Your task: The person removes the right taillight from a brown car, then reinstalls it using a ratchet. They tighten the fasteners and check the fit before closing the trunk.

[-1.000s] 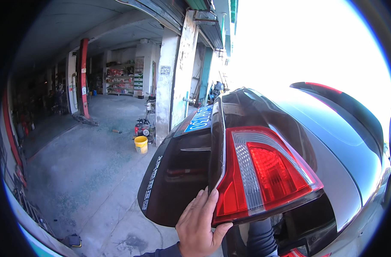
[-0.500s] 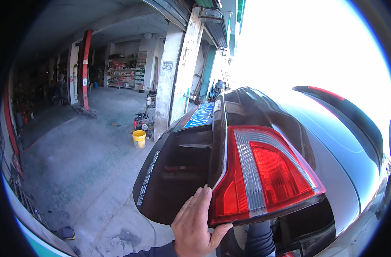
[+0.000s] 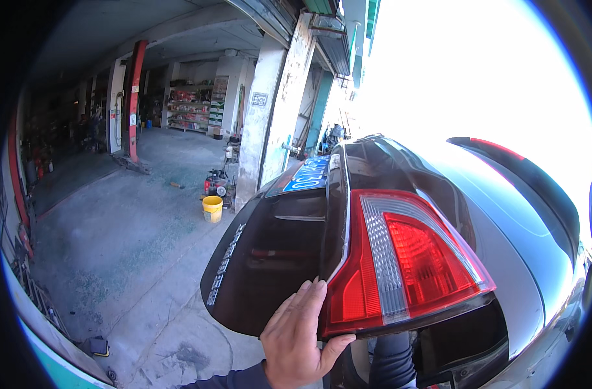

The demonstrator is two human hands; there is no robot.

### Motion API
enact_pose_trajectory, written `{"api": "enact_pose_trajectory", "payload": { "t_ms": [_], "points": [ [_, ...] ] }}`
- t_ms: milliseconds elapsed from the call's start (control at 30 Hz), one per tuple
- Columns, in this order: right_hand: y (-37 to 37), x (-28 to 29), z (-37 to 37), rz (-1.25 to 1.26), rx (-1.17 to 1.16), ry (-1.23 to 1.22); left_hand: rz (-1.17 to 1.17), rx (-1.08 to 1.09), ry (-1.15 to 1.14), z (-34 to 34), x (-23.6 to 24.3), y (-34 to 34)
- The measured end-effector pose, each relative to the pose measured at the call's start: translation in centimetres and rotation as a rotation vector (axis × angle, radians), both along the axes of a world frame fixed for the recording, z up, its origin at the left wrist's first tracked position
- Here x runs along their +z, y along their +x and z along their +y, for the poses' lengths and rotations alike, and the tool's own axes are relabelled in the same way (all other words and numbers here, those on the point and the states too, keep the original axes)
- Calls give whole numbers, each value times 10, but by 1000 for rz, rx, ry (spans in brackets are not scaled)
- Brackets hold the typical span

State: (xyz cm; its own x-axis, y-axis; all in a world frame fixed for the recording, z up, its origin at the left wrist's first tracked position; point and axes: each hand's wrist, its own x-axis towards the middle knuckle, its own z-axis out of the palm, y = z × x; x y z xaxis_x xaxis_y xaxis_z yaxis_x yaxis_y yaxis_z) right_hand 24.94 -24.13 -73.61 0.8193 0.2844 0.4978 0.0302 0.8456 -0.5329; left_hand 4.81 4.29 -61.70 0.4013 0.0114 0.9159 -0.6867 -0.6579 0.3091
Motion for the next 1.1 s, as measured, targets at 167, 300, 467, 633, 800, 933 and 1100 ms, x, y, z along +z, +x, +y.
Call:
{"api": "enact_pose_trajectory", "payload": {
  "t_ms": [167,300,467,633,800,933,1100],
  "points": [
    [6,-1,-2,-2,15,7,0,4,-17,0,0,0],
    [7,0,-3,-8,24,13,-21,17,9,2,0,2],
    [-1,8,-2,11,29,12,-16,11,7,-1,2,1],
    [-8,17,3,11,-9,-21,-20,0,-15,-2,3,1],
    [-11,20,1,-3,-24,-4,-35,32,19,-1,1,2],
    [-14,21,-2,-5,-57,-8,-4,33,8,-2,1,1],
    [-17,23,5,-25,-95,-10,-7,17,4,-1,5,0]
  ]
}}
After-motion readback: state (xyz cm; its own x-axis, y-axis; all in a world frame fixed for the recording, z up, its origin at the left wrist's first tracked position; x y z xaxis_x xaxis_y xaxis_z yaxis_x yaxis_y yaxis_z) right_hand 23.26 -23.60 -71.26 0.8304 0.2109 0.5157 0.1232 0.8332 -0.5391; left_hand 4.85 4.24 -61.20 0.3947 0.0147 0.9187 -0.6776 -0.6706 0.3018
